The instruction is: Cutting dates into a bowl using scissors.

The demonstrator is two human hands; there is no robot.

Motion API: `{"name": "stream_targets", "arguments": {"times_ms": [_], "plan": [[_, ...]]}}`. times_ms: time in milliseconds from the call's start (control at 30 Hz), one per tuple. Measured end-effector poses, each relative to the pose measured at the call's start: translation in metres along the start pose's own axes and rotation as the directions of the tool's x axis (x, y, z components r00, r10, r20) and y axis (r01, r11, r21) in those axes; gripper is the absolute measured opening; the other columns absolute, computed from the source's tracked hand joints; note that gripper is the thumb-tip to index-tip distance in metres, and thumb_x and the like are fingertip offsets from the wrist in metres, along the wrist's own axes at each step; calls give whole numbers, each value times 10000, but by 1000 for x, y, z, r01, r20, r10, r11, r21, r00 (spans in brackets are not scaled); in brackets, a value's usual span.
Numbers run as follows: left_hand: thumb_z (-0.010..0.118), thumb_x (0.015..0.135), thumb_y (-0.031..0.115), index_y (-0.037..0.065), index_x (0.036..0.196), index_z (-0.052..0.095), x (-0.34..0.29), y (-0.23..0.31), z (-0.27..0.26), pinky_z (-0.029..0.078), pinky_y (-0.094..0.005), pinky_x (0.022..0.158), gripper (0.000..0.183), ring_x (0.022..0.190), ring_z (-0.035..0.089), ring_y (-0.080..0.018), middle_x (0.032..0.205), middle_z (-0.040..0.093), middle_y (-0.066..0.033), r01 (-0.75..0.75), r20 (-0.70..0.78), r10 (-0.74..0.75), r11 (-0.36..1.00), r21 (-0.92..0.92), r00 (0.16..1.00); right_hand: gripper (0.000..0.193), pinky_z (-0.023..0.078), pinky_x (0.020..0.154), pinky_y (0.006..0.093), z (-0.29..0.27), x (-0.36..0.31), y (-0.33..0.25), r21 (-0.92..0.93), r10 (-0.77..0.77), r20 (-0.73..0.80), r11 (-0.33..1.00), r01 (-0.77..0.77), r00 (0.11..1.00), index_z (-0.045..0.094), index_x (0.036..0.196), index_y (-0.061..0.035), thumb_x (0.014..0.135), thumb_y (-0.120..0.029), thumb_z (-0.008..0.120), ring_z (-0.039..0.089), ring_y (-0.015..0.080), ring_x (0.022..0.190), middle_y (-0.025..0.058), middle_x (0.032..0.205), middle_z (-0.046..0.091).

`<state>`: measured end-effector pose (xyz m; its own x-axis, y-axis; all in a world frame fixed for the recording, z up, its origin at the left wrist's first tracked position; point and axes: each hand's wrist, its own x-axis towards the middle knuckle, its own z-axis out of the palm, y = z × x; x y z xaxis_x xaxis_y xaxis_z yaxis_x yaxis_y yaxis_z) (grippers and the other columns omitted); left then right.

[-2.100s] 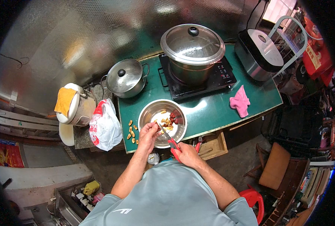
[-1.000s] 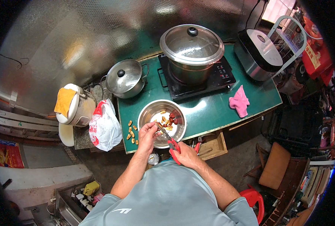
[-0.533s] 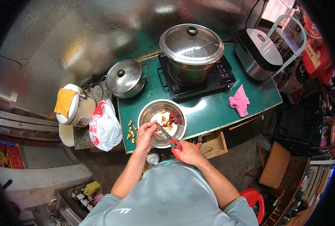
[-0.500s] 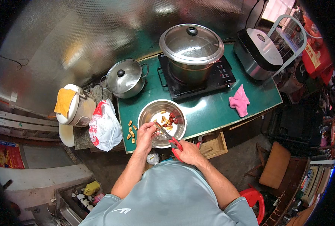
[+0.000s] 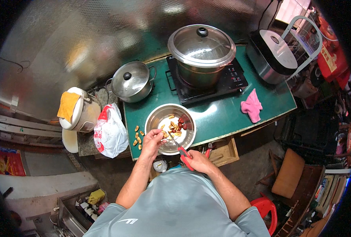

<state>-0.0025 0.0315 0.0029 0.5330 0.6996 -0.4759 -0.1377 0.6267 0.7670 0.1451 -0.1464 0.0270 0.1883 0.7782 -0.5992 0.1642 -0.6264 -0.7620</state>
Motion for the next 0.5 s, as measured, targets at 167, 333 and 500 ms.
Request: {"name": "stream_targets", "arguments": {"times_ms": [167,333,500], "plan": [[628,909,68,15,1070,585,-2,12,-23,535,-240,654,174,754,630,-122,914,659,-59,-150,-78,152,988,30,985,400,455,639,326,3,3,7,108,2,-78,994,7,997,612,881,-11,881,-411,629,593,162,704,71,751,625],[640,892,72,3,1012,621,9,28,-87,515,-237,638,140,746,624,-113,884,662,-42,-229,-271,398,840,493,876,378,453,642,299,-1,-6,-6,186,30,-111,982,-9,993,608,910,-10,878,-384,645,559,127,685,43,747,602],[664,850,60,0,917,636,13,29,-96,525,-276,661,94,740,654,-152,845,681,-82,-117,-227,450,617,778,864,377,450,640,301,2,6,9,142,26,-111,990,-10,993,607,910,-9,875,-382,650,556,128,679,44,745,599]]}}
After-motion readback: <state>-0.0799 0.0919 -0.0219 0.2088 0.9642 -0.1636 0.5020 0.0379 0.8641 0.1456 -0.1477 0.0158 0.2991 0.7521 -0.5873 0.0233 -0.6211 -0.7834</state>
